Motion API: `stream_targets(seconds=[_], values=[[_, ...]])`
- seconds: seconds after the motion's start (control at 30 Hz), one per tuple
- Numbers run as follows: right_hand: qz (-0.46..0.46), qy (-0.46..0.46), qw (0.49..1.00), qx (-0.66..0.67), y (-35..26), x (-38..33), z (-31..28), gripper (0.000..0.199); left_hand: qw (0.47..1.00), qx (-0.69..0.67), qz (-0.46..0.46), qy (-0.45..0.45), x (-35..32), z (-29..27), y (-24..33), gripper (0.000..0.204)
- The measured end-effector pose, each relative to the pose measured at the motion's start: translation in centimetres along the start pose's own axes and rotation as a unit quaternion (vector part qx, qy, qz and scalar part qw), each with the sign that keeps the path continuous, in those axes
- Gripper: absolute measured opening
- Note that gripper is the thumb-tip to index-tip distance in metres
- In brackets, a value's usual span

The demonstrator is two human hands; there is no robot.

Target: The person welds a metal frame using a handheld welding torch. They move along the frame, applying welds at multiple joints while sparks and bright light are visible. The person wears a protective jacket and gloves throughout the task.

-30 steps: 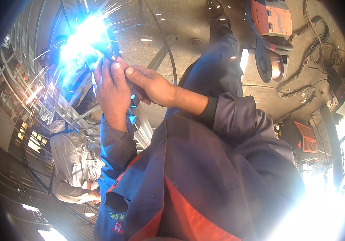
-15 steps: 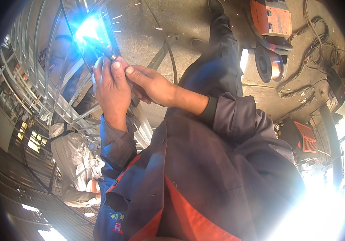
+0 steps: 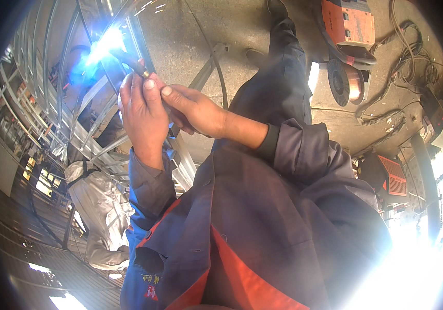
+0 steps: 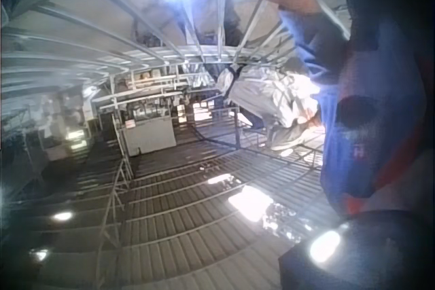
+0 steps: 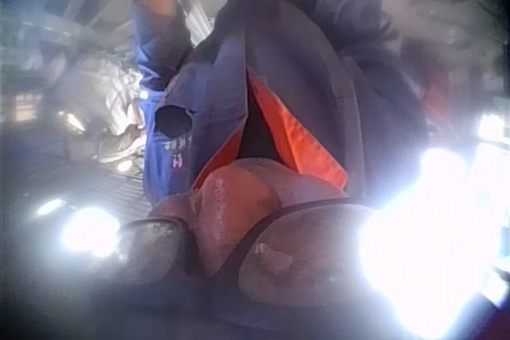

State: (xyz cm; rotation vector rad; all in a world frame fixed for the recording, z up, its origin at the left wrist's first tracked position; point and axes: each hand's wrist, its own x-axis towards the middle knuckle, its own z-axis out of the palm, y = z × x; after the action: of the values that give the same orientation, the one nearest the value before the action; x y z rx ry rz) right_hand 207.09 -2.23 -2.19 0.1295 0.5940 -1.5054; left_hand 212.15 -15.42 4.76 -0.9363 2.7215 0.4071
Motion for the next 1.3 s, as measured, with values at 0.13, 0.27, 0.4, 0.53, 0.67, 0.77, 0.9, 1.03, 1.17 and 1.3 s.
stream_targets(seconds=[0.13,0.27,0.4,0.53,0.67,0.77,0.9,1.03,1.17,1.3], values=[[0.0,0.01,1.0,0.011,0.33,-0.09,0.07,0.074,0.999,0.041,0.006,-0.006,-0.16,0.06,0.04,0.053],[-0.003,0.012,1.0,0.011,0.5,-0.38,0.01,0.073,0.999,0.025,0.029,0.014,-0.41,0.13,0.13,0.051],[0.011,0.014,1.0,0.004,0.65,-0.72,-0.11,0.074,0.999,0.034,0.004,0.007,-0.85,0.2,0.41,0.053],[0.003,0.005,1.0,0.005,0.67,-0.76,-0.07,0.075,1.0,0.029,-0.007,-0.006,-0.98,-0.08,0.53,0.054],[0.005,0.006,1.0,0.001,0.41,-0.65,0.02,0.076,1.0,0.018,0.0,-0.004,-0.72,-0.21,0.55,0.055],[0.001,0.006,1.0,-0.004,0.29,-0.73,0.05,0.077,1.0,0.013,-0.004,-0.002,-0.82,-0.1,0.57,0.055],[-0.001,0.011,1.0,-0.007,0.52,-0.83,0.07,0.079,1.0,0.021,0.002,-0.013,-0.82,0.08,0.26,0.054],[-0.001,0.012,1.0,-0.006,0.7,-0.56,-0.01,0.08,1.0,0.009,0.006,0.014,-0.64,0.33,-0.01,0.052],[-0.002,0.011,1.0,-0.006,0.64,-0.53,0.11,0.08,1.0,0.003,-0.019,0.014,-0.94,0.33,0.1,0.051],[0.011,0.012,1.0,-0.002,0.42,-0.48,0.14,0.078,0.999,0.004,0.017,0.032,-0.6,0.26,-0.16,0.049]])
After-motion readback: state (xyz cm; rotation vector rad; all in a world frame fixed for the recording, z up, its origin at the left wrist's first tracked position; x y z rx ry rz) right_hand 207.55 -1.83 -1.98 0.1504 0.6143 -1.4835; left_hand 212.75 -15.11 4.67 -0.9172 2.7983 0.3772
